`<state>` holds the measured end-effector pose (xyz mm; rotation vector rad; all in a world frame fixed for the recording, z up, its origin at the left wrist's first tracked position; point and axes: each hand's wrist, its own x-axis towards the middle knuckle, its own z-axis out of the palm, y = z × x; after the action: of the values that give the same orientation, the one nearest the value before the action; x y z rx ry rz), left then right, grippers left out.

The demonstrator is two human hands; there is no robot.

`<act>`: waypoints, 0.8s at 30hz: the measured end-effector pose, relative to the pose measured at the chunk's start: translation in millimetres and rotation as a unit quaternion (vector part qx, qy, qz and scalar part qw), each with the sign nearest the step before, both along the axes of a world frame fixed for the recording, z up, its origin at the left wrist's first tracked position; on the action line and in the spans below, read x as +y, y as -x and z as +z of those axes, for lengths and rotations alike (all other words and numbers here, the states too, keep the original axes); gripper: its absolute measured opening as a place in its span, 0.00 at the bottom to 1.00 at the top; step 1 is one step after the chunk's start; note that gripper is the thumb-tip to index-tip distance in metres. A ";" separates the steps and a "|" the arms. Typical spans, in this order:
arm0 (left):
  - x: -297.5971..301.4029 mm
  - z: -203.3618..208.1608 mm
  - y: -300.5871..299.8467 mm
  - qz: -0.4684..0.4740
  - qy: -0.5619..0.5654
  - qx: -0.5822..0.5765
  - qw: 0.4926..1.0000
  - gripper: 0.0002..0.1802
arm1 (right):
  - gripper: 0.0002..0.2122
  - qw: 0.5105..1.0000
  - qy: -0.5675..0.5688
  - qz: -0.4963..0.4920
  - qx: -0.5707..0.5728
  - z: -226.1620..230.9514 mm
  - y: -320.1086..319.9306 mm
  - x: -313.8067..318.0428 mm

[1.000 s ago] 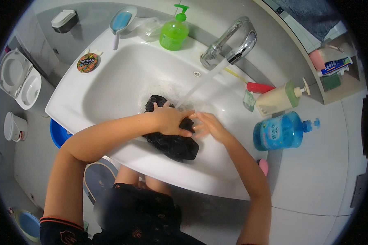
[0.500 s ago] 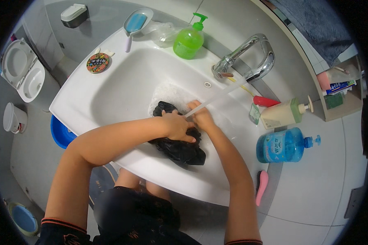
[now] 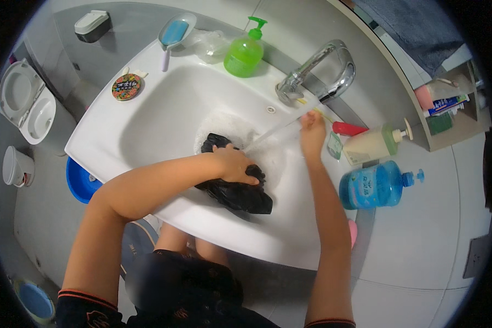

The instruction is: The person hand-washes a grey cloth and a black cloth in a bathroom sink. They scrub the items with soap, rinse them under running water, and wring out the excess water.

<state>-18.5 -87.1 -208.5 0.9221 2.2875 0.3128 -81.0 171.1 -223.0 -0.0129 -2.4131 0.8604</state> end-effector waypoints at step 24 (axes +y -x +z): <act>-25.6 -27.7 50.2 0.271 -0.299 -0.264 0.876 0.39 | 0.36 0.722 0.567 0.060 -0.392 -66.2 -78.7 -102.4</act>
<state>-68.7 -112.6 -236.2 0.3475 1.8882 1.3940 -2.3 68.7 -289.2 -0.8398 -2.0542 2.6835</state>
